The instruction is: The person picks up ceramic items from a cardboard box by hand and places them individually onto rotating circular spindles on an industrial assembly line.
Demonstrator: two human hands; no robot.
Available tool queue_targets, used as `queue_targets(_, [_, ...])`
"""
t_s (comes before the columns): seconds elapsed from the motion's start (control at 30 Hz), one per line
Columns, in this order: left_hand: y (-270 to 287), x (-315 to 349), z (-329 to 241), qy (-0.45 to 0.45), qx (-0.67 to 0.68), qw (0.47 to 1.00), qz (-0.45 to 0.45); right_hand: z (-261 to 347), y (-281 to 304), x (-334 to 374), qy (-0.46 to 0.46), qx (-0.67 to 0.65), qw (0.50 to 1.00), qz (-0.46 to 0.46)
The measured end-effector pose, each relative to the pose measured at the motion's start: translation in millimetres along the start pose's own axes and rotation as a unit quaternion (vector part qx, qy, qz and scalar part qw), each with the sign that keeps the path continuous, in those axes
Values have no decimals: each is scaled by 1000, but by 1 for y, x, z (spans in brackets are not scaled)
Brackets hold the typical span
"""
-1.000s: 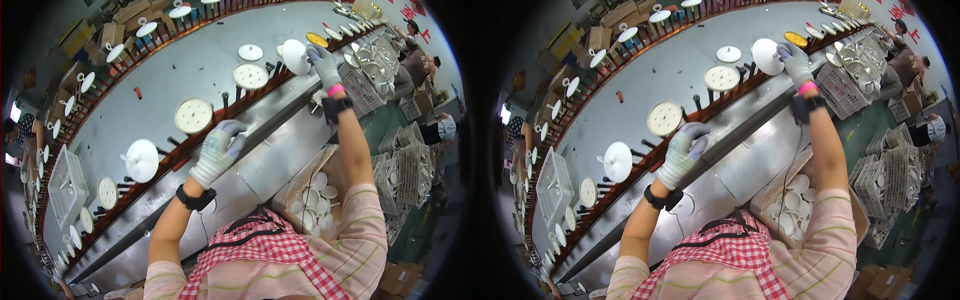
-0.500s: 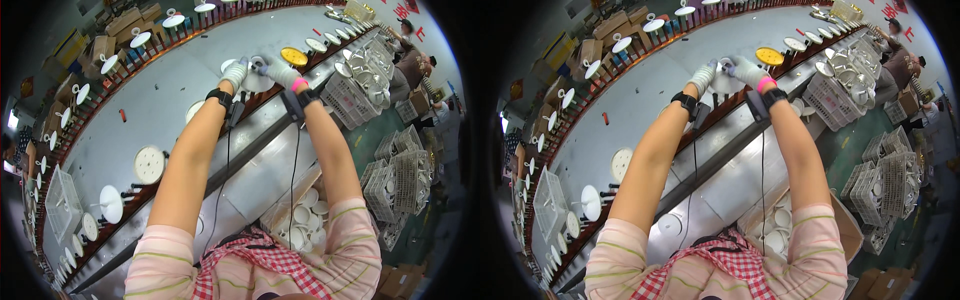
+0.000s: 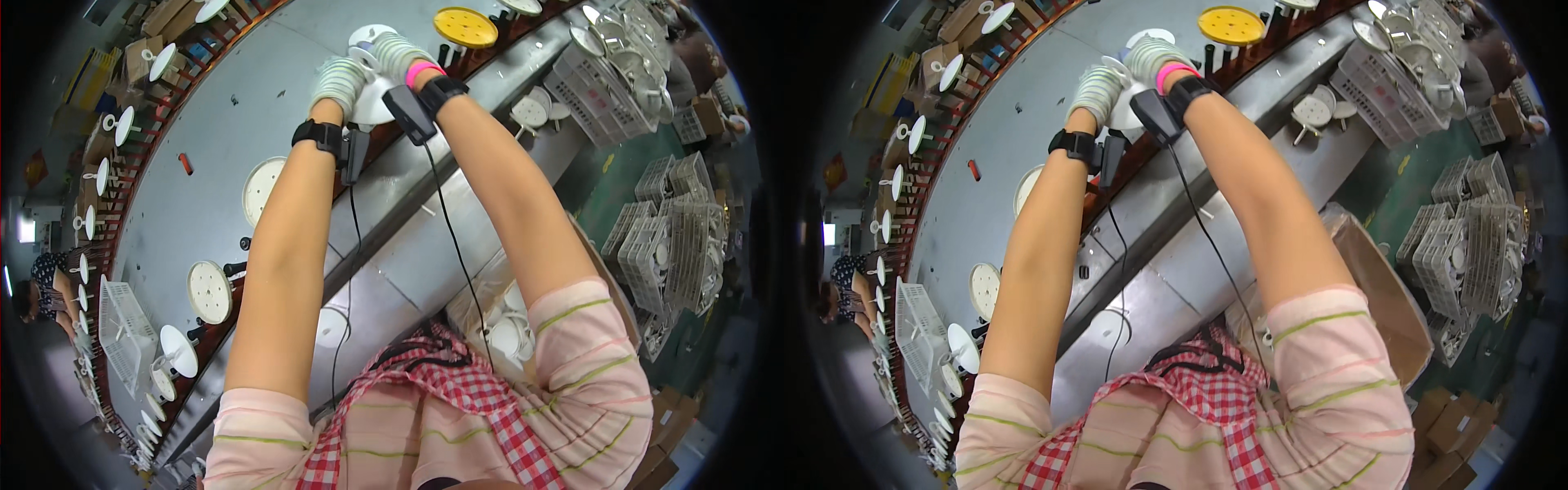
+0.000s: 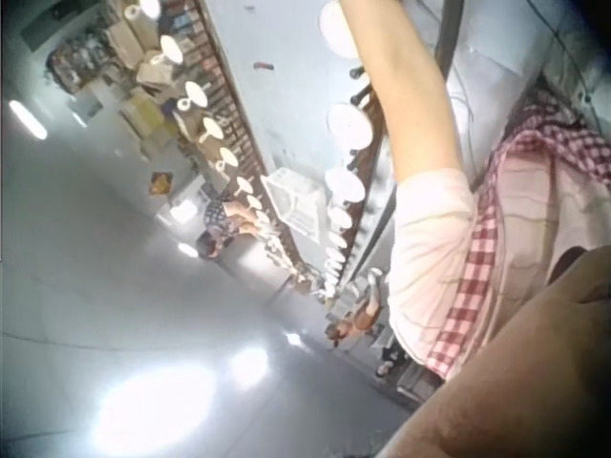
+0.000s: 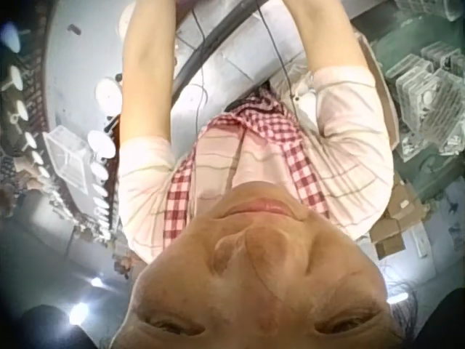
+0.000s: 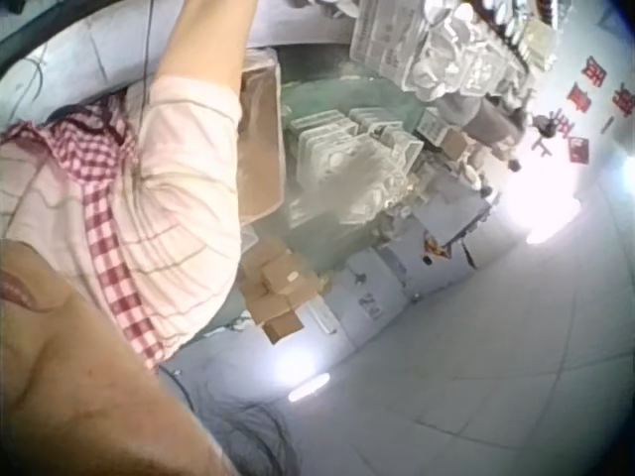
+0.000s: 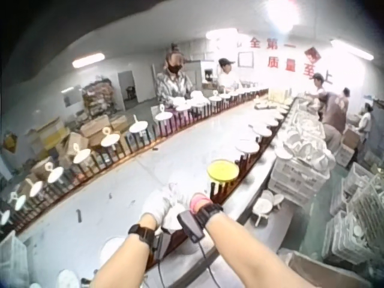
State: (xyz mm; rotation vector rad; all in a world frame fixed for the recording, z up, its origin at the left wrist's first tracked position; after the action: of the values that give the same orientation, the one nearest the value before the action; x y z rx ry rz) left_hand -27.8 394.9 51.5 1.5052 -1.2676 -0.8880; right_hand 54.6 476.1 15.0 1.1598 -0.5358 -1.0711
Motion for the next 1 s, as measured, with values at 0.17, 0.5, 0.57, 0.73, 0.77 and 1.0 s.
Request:
queue_targets(0.17, [27, 49, 55, 118, 60, 986, -100, 92, 58, 77, -28, -78, 984, -159])
queue_targets(0.5, [-29, 259, 59, -242, 121, 911, -312, 124, 11, 293, 210, -152, 938, -231])
queue_targets(0.57, [-91, 336, 91, -321, 222, 912, -124, 93, -9, 379, 188, -192, 937, -225])
queue_targets(0.73, [-220, 514, 297, 100, 127, 982, 101, -58, -79, 590, -210, -31, 977, -20])
queue_targets(0.77, [-231, 536, 327, 171, 136, 966, 138, -89, -95, 636, -299, -86, 946, -93])
queue_targets(1.0, [-246, 594, 413, 419, 221, 852, 222, -174, -169, 742, -510, -157, 829, 168])
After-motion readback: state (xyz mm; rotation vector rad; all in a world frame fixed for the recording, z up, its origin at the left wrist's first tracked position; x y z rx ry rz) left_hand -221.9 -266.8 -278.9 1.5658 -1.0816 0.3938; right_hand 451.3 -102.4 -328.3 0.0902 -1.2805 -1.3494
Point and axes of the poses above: each hand's wrist, its own x-axis away from the middle knuckle, its own y-axis out of the back of the hand, z = x × y, the point moved 7 cm from there along -x, towards the middle knuckle, and after that the axes turned 9 degrees about -z, right-handed, at the moved point
